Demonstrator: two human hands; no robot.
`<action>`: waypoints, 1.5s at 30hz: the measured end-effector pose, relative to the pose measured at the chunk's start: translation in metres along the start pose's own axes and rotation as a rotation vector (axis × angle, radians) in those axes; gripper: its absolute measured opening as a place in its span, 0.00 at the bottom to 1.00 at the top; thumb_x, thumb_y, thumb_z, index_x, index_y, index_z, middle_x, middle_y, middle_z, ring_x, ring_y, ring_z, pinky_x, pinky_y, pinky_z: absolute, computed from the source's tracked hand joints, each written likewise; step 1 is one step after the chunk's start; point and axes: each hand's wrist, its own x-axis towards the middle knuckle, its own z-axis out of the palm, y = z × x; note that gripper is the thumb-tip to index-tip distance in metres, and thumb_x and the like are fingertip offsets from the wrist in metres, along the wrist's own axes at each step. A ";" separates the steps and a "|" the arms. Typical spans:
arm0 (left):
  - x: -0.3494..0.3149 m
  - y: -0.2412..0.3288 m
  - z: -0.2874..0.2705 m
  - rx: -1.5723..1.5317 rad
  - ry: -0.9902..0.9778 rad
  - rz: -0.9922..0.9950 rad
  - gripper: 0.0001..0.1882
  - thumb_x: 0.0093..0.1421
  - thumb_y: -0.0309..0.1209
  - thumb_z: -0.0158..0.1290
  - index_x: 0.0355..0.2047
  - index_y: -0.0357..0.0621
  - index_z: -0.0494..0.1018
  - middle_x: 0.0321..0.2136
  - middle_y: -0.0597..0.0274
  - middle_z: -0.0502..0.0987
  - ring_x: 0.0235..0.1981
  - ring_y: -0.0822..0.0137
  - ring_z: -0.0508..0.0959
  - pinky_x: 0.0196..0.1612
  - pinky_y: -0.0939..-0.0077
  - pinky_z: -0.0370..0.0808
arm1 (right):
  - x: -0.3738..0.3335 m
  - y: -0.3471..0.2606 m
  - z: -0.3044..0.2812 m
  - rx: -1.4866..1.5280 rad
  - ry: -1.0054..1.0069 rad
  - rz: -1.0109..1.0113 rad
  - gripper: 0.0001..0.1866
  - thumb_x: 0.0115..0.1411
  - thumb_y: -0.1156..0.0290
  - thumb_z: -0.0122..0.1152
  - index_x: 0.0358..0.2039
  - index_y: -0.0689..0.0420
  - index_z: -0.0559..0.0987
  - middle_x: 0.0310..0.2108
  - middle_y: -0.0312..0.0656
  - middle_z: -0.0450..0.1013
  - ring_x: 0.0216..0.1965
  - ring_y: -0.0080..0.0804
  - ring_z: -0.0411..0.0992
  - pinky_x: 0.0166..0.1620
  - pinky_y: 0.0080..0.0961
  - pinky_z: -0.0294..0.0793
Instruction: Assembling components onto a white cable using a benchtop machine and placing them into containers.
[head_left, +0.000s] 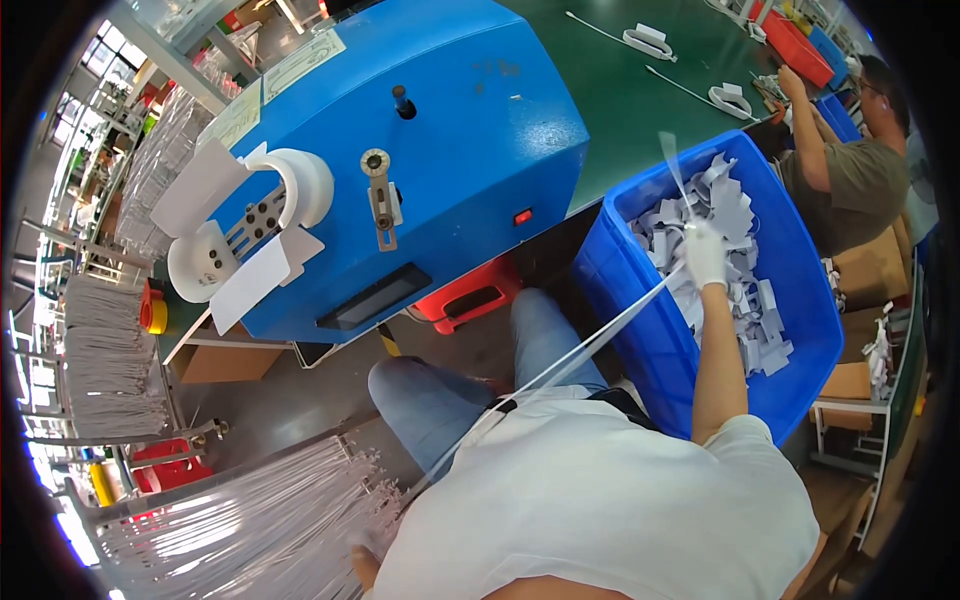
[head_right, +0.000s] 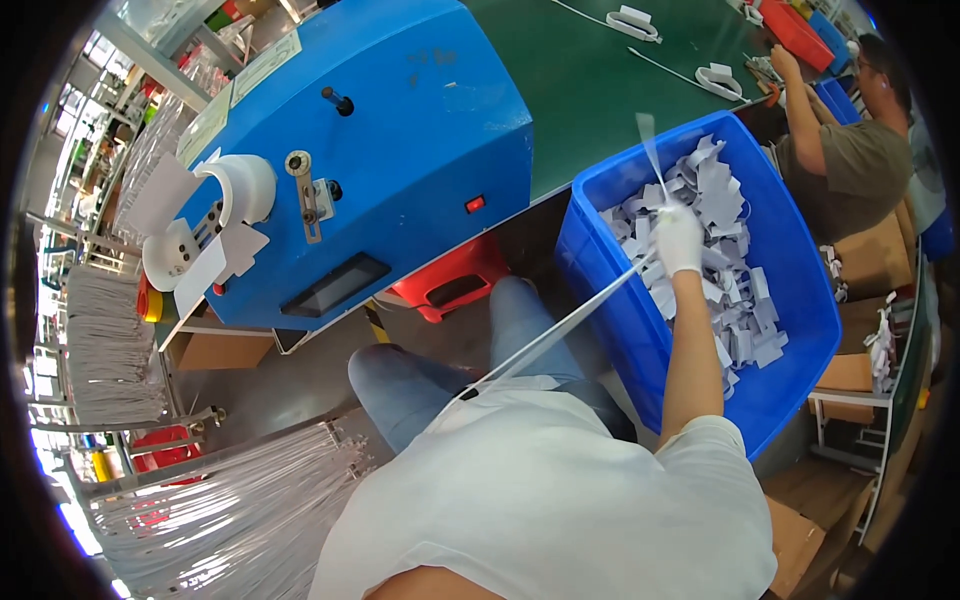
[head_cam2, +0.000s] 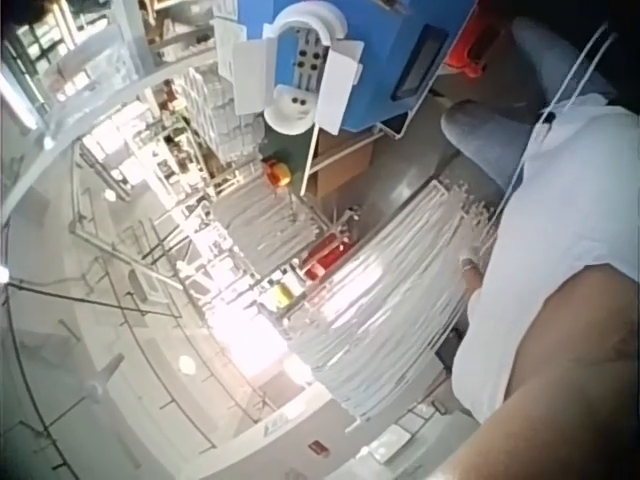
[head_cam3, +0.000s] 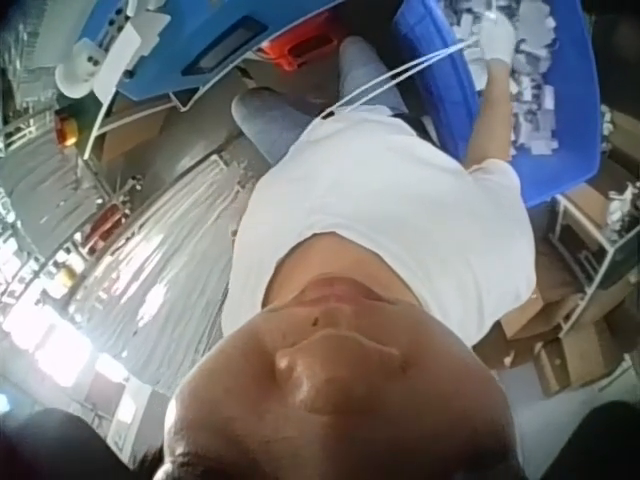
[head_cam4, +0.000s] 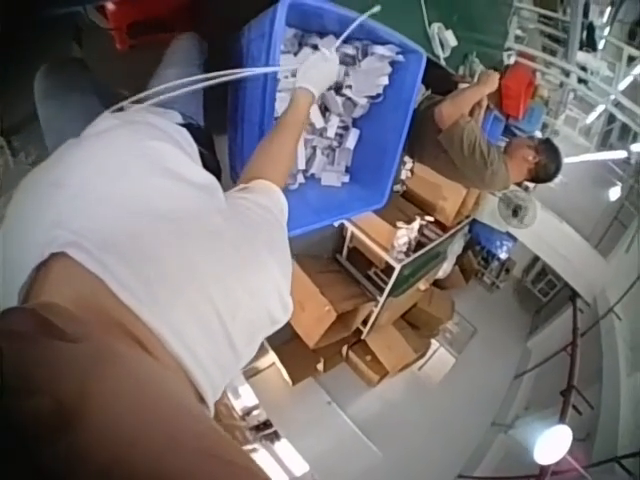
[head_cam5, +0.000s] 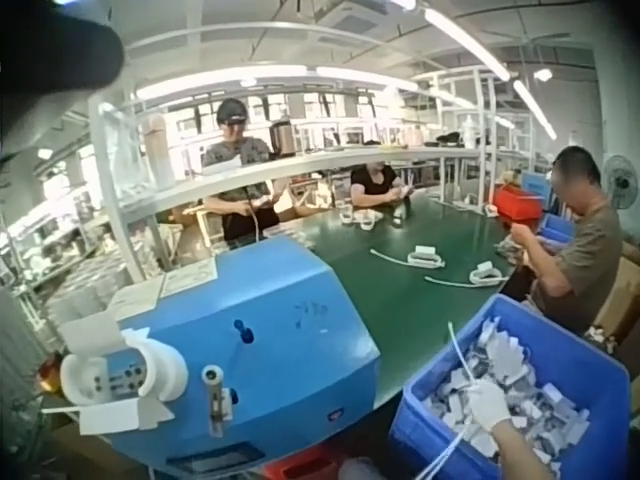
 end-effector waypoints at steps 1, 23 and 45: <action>0.009 0.011 0.004 -0.003 0.004 0.024 0.09 0.54 0.34 0.52 0.29 0.43 0.78 0.23 0.57 0.77 0.23 0.59 0.75 0.26 0.64 0.71 | 0.006 0.041 0.005 -0.363 -0.053 -0.179 0.12 0.61 0.65 0.51 0.40 0.58 0.77 0.22 0.37 0.71 0.19 0.25 0.69 0.21 0.25 0.71; -0.021 0.019 0.002 -2.384 0.146 -0.890 0.06 0.56 0.34 0.52 0.25 0.48 0.69 0.16 0.69 0.69 0.08 0.76 0.58 0.10 0.81 0.52 | -0.020 -0.047 0.006 -0.007 -0.376 0.625 0.31 0.55 0.39 0.53 0.30 0.59 0.81 0.18 0.34 0.68 0.15 0.18 0.61 0.17 0.17 0.54; 0.001 0.198 -0.346 -1.320 0.837 0.122 0.14 0.58 0.29 0.52 0.42 0.34 0.75 0.41 0.49 0.77 0.46 0.56 0.76 0.49 0.67 0.71 | -0.018 -0.073 0.002 0.830 -0.348 0.169 0.14 0.54 0.80 0.54 0.42 0.63 0.77 0.42 0.44 0.75 0.20 0.15 0.66 0.23 0.12 0.66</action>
